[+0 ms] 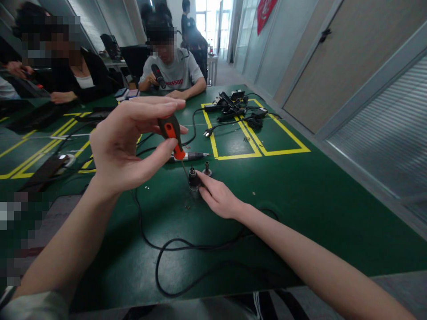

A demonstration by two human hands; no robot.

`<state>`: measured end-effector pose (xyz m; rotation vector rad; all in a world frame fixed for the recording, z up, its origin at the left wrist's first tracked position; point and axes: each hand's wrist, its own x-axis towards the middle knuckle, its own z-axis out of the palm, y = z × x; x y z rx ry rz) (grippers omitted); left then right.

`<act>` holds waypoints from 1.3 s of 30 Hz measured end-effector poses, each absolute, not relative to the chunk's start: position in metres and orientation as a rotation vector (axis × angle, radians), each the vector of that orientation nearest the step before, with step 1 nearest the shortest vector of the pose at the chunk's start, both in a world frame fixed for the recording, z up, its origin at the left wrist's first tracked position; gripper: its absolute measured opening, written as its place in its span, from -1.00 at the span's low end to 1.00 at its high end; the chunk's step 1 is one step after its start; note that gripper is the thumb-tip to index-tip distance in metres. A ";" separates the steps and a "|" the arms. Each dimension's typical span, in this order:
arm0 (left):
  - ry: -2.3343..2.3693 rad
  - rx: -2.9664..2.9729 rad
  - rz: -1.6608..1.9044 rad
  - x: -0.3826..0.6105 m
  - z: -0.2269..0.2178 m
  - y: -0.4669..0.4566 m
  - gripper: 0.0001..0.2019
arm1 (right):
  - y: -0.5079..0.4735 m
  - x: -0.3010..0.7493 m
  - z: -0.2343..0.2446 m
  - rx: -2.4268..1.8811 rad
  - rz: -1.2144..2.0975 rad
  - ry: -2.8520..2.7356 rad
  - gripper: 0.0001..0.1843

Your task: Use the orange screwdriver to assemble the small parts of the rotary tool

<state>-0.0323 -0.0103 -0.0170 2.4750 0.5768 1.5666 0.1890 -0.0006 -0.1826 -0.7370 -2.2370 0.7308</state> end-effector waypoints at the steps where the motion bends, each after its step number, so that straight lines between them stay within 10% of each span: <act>1: 0.599 2.488 1.567 -0.032 -0.017 -0.010 -0.58 | -0.001 0.189 -0.182 -0.733 0.735 -2.235 -0.44; 39: 0.598 2.257 1.673 -0.021 -0.022 -0.008 -0.70 | -0.001 0.188 -0.180 -0.720 0.724 -2.238 -0.44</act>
